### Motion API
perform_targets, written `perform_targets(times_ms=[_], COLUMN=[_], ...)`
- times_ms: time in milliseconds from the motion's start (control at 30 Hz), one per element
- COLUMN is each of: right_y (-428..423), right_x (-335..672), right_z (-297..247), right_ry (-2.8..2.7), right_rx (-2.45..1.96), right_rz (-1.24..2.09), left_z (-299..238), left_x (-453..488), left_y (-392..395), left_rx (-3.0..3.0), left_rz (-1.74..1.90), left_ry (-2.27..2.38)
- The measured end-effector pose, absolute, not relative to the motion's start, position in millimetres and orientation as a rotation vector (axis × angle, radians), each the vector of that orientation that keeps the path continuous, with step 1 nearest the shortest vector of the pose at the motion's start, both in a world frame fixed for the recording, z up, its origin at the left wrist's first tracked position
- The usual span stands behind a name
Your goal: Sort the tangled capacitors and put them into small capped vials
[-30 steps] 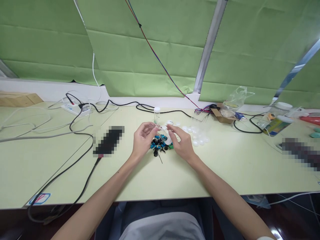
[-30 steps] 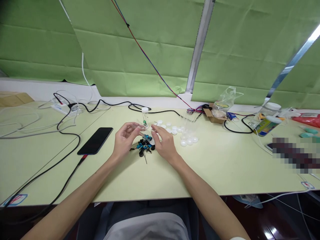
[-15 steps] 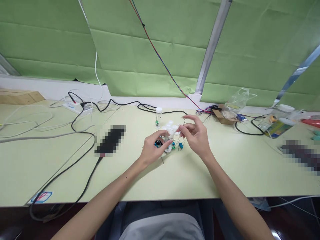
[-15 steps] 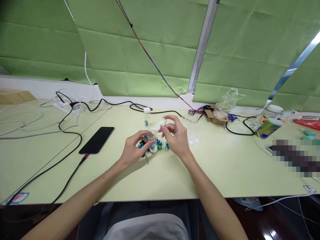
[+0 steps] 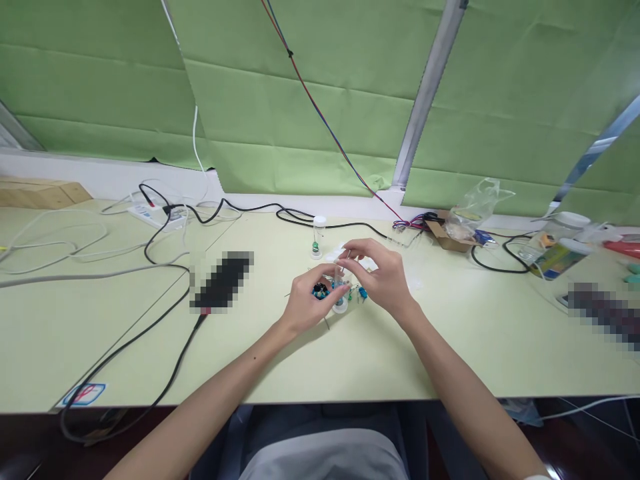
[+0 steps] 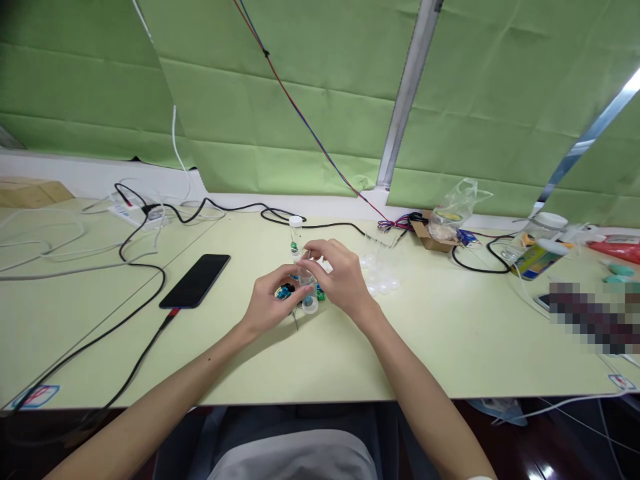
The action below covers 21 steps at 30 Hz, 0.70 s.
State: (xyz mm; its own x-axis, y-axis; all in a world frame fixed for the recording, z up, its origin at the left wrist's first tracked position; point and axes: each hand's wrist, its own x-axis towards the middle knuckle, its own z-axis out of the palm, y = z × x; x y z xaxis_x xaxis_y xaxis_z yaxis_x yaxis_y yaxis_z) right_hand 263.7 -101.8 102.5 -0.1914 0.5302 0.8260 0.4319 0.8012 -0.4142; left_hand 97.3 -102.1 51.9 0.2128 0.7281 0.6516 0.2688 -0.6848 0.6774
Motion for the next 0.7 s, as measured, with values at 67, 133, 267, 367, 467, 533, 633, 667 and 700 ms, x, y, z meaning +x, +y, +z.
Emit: perform_targets(times_ms=[67,133,267,367,467,533,633,667,700], right_y=[-98.9,-97.0,-95.3,-95.6,-97.0,-98.4,-100.7,-101.5,-102.1], right_x=[265.6,267.5,269.9,271.2,272.8,273.8,274.9,275.0,275.0], right_z=[99.8,98.5,99.5,100.5,100.0,99.0,97.4,96.9,96.6], right_ry=[-1.879,-1.926,-1.968,-1.99,-2.001,-2.007,-2.009,-2.012,-2.017], right_rx=[-0.719,-0.715,-0.672,-0.625,-0.62,-0.623,-0.621,-0.619,-0.617], right_rz=[0.017,-0.055,-0.148,-0.155,-0.14,-0.13,-0.124,-0.122,-0.119], left_z=[53.2,54.3,54.7,53.8,53.3,53.4,54.1,54.4,54.7], left_x=[97.4,97.5,97.6,97.0,96.1,95.8,95.7,95.8,95.8], left_y=[-102.5,-103.0,-103.0,-102.3,-101.6,-101.5,-101.5,-101.5,-101.4], left_rx=[2.067,2.062,2.058,2.052,2.049,2.043,2.014,1.999,1.985], left_rz=[1.483,1.489,1.493,1.497,1.491,1.488,1.481,1.482,1.485], left_ry=[0.939,0.951,0.962,0.963,0.965,0.964,0.949,0.948,0.948])
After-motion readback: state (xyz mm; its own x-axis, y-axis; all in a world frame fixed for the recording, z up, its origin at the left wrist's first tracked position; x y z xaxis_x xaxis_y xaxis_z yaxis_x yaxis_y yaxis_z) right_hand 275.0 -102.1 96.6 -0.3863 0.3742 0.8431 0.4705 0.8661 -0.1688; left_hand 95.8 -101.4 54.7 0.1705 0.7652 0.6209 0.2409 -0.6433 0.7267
